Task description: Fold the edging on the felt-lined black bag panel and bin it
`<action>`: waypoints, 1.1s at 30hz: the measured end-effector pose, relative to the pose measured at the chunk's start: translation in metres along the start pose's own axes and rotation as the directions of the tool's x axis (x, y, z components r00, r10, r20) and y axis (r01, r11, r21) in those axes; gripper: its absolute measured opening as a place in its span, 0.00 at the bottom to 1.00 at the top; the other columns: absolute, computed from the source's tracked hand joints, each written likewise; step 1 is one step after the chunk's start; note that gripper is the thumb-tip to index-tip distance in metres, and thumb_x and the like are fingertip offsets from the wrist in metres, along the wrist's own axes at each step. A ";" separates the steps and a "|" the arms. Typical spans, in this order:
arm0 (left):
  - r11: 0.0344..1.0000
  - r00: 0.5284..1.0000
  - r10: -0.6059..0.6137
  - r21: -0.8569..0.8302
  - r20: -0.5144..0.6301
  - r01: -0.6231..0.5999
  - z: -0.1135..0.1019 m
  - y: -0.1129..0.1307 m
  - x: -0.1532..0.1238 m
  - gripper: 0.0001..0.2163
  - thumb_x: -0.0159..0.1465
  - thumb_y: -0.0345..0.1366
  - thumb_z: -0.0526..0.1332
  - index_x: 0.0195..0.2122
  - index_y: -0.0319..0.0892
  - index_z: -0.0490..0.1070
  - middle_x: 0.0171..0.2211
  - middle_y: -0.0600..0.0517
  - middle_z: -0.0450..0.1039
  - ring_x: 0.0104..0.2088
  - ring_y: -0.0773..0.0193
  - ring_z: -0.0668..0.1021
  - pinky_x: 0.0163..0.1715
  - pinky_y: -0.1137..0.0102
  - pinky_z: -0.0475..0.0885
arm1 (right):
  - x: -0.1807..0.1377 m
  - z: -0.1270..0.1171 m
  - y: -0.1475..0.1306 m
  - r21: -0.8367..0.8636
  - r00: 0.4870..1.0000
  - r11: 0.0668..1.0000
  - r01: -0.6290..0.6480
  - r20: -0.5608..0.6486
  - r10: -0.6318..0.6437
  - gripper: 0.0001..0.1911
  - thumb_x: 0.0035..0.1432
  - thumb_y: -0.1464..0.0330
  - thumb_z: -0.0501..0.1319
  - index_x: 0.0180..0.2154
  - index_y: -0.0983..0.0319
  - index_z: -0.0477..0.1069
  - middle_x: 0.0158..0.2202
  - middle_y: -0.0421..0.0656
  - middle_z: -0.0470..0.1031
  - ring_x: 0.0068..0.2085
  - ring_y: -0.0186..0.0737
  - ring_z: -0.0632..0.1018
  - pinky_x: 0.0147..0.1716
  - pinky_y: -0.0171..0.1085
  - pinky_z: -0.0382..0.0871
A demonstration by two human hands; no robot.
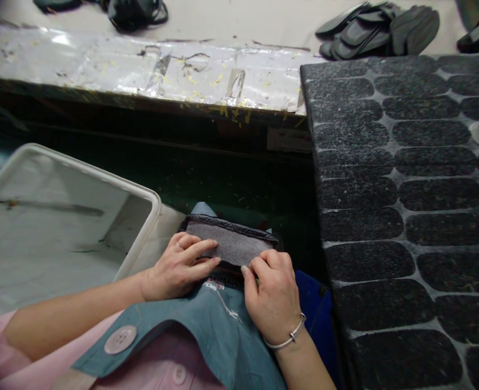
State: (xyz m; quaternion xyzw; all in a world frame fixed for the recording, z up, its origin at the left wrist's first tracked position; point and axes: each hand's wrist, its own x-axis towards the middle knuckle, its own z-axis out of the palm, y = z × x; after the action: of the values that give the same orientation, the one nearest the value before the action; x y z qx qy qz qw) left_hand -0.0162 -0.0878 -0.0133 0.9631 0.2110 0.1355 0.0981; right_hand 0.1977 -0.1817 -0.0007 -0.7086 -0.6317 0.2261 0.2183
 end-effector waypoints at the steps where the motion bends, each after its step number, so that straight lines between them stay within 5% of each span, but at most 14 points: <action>1: 1.000 1.000 0.006 0.008 -0.002 -0.006 0.000 0.000 0.000 0.10 0.63 0.32 0.58 0.45 0.49 0.71 0.51 0.49 0.69 0.41 0.59 0.69 0.43 0.58 0.60 | 0.001 0.000 0.000 0.001 1.000 1.000 -0.003 0.005 0.003 0.11 0.58 0.68 0.58 0.24 0.61 0.65 0.31 0.43 0.64 0.36 0.41 0.64 0.38 0.42 0.62; 8: 0.998 0.998 -0.004 0.056 0.068 0.000 -0.007 0.006 0.004 0.13 0.65 0.33 0.55 0.49 0.52 0.69 0.51 0.48 0.67 0.41 0.60 0.69 0.50 0.54 0.58 | 0.005 -0.004 0.000 -0.034 0.998 0.999 -0.014 0.067 0.017 0.11 0.58 0.67 0.58 0.24 0.60 0.64 0.30 0.42 0.64 0.35 0.42 0.64 0.37 0.42 0.62; 12: 0.991 0.982 0.054 0.113 0.181 -0.076 -0.011 0.010 0.010 0.22 0.65 0.38 0.55 0.60 0.61 0.57 0.50 0.47 0.64 0.40 0.58 0.68 0.44 0.56 0.60 | 0.006 -0.003 -0.001 -0.059 0.997 0.998 -0.011 0.075 0.016 0.10 0.58 0.68 0.58 0.24 0.59 0.64 0.30 0.43 0.64 0.36 0.43 0.64 0.37 0.43 0.63; 17: 0.980 0.960 0.079 0.158 0.269 -0.125 -0.011 0.009 0.014 0.23 0.65 0.39 0.53 0.62 0.55 0.55 0.50 0.44 0.62 0.40 0.55 0.67 0.40 0.57 0.60 | 0.005 -0.002 0.002 -0.052 0.998 0.998 0.027 0.060 -0.024 0.11 0.58 0.67 0.59 0.24 0.59 0.64 0.30 0.42 0.64 0.35 0.42 0.65 0.36 0.43 0.63; 20: 0.979 0.954 0.090 0.152 0.286 -0.138 -0.011 0.008 0.014 0.23 0.65 0.39 0.53 0.62 0.54 0.56 0.51 0.43 0.62 0.40 0.55 0.67 0.40 0.57 0.60 | -0.001 -0.010 0.016 0.003 0.993 0.993 0.119 -0.024 -0.119 0.06 0.57 0.65 0.62 0.31 0.60 0.67 0.35 0.43 0.67 0.39 0.43 0.68 0.40 0.43 0.65; 24: 0.984 0.956 0.084 0.126 0.283 -0.124 -0.013 0.009 0.014 0.23 0.65 0.38 0.52 0.62 0.54 0.56 0.51 0.43 0.62 0.40 0.55 0.68 0.41 0.57 0.59 | -0.014 -0.022 0.035 0.009 0.972 0.982 0.187 -0.146 -0.184 0.14 0.53 0.65 0.66 0.41 0.60 0.68 0.44 0.47 0.65 0.46 0.47 0.68 0.47 0.47 0.65; 27: 0.989 0.955 0.058 0.113 0.290 -0.094 -0.013 0.011 0.013 0.23 0.65 0.38 0.53 0.62 0.55 0.56 0.50 0.44 0.62 0.41 0.55 0.67 0.42 0.56 0.59 | -0.019 -0.022 0.040 -0.006 0.971 0.973 0.231 -0.053 -0.231 0.11 0.52 0.65 0.67 0.38 0.59 0.71 0.46 0.47 0.64 0.49 0.50 0.66 0.50 0.52 0.62; 33: 0.992 0.957 0.039 0.103 0.288 -0.072 -0.011 0.011 0.012 0.24 0.64 0.38 0.55 0.62 0.57 0.55 0.50 0.44 0.62 0.40 0.55 0.67 0.43 0.56 0.59 | -0.014 -0.012 0.035 -0.007 0.976 0.982 0.191 -0.110 -0.190 0.03 0.55 0.67 0.64 0.30 0.60 0.72 0.42 0.46 0.63 0.46 0.48 0.66 0.52 0.56 0.59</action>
State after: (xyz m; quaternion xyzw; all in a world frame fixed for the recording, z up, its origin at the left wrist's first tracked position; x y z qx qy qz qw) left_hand -0.0050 -0.0909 0.0028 0.9821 0.1747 -0.0144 0.0692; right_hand 0.2313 -0.1992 -0.0108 -0.6557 -0.6834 0.1661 0.2747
